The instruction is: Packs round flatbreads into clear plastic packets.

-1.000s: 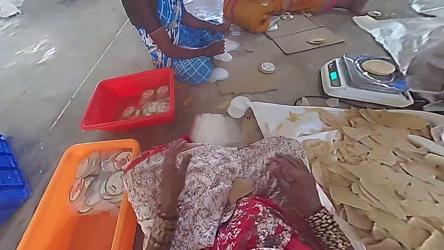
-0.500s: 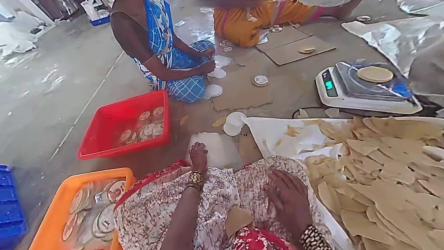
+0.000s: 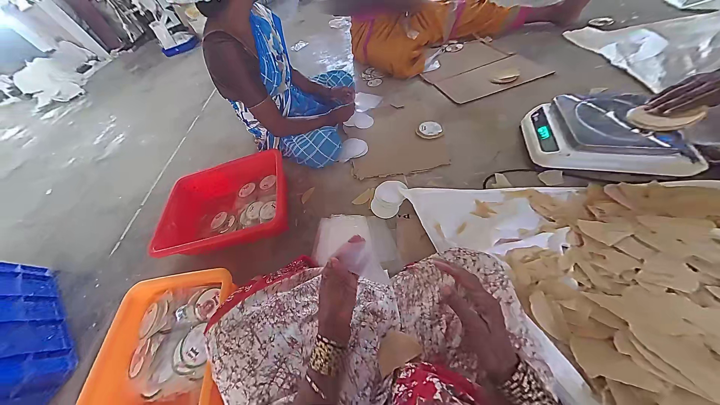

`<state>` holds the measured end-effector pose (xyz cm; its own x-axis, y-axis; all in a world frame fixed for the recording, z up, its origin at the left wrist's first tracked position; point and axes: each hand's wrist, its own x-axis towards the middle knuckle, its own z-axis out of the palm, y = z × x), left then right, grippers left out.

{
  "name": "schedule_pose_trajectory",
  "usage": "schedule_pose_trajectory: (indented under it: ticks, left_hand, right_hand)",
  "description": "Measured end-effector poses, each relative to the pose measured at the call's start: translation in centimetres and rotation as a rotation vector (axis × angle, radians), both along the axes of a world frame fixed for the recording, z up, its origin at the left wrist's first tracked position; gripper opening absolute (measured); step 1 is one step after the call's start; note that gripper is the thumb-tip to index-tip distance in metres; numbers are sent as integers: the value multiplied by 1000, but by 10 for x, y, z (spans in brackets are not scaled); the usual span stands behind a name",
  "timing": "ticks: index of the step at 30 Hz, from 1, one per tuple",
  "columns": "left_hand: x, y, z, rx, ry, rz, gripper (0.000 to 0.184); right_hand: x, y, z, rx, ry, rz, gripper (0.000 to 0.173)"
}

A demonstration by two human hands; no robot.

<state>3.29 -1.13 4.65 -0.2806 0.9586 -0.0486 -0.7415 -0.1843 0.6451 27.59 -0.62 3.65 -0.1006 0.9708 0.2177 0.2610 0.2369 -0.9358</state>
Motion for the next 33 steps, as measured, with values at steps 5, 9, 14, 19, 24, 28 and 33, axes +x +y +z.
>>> schedule_pose_trajectory:
  ticks: [5, 9, 14, 19, 24, 28, 33]
  left_hand:
    - [26, -40, 26, 182, -62, -187, 40]
    - [32, -57, 35, 291, -139, -261, 35]
    - [32, -73, 43, 274, -17, -240, 55]
    - [14, -83, 55, 114, 304, -237, 62]
    - [6, -71, 56, 24, 471, -401, 15]
    - [-4, -53, 44, 32, 625, -405, 15]
    - [-19, -9, 19, -35, 884, -179, 7]
  right_hand:
    - [-47, -5, 52, -64, 376, 246, 67]
    - [-60, -14, 73, 39, 404, 348, 32]
    - [-63, -22, 86, 131, 316, 301, 6]
    - [-55, -23, 83, 603, -264, 152, 38]
    - [-53, -14, 74, 619, -257, 248, 38]
    - [-53, 13, 61, 494, -124, 328, 24]
    - [-53, 80, 36, 151, 12, 302, 37]
